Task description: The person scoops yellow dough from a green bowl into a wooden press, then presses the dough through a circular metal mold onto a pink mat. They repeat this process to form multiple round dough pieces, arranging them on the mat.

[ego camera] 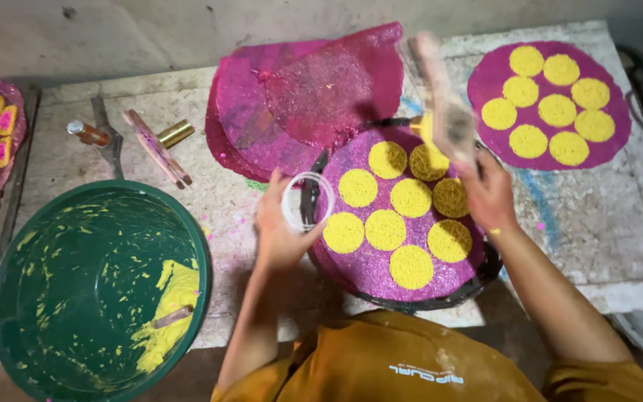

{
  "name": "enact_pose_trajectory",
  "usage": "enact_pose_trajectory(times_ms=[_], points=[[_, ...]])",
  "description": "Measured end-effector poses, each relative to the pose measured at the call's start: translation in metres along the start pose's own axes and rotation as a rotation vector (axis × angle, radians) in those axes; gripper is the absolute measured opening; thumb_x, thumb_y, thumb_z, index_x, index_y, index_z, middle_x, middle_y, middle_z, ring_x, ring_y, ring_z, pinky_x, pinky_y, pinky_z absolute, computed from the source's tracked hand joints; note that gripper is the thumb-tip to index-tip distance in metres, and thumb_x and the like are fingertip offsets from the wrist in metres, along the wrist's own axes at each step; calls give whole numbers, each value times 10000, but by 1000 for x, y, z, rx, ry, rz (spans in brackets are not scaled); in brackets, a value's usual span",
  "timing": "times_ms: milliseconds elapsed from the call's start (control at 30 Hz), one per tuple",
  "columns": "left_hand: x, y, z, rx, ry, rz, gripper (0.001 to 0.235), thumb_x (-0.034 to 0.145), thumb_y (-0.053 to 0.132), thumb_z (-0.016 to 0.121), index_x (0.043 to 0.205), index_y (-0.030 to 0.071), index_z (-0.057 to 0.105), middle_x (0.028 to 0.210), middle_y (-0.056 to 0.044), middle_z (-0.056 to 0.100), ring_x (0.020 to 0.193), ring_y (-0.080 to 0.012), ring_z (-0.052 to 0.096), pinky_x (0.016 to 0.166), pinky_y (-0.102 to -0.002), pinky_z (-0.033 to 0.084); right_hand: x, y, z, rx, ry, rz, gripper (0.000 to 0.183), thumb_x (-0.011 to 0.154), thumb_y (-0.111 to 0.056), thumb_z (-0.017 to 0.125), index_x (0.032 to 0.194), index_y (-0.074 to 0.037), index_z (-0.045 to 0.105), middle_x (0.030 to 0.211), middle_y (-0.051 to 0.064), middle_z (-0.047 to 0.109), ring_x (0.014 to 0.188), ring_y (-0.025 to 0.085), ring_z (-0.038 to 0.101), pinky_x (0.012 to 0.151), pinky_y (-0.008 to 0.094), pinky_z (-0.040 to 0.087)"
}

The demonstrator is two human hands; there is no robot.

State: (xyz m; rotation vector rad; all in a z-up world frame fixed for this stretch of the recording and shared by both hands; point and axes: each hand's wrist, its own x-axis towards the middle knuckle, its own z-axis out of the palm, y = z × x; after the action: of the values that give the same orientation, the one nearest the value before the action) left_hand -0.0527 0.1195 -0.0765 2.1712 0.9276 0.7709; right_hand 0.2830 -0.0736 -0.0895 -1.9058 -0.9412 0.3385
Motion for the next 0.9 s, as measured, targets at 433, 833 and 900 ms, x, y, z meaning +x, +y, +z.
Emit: enact_pose_trajectory(times_ms=[433,833,900], points=[[-162,-79,19,287,-5,-131,803,745,262,812,1433,33,468,1364,-220,562,1261,-409,506,1080,-548,368,173,-71,285,-642,-366,-228,371,990,-391,677,1174,-76,611,1021,140,735,966,385,695,809,526,534],[-74,-53,26,73,40,-25,419,899,208,689,1289,66,631,1240,-155,677,1172,-362,598,1015,-494,439,84,-20,94,-254,38,-298,374,912,-198,768,1271,-137,681,1196,136,624,1129,334,618,988,441,499],[-44,-38,30,71,1,34,331,927,183,674,1235,63,659,1202,-147,692,1127,-357,619,963,-479,450,62,15,32,-391,108,-91,312,921,-217,782,1210,-123,713,1189,181,607,1090,366,619,921,446,511]])
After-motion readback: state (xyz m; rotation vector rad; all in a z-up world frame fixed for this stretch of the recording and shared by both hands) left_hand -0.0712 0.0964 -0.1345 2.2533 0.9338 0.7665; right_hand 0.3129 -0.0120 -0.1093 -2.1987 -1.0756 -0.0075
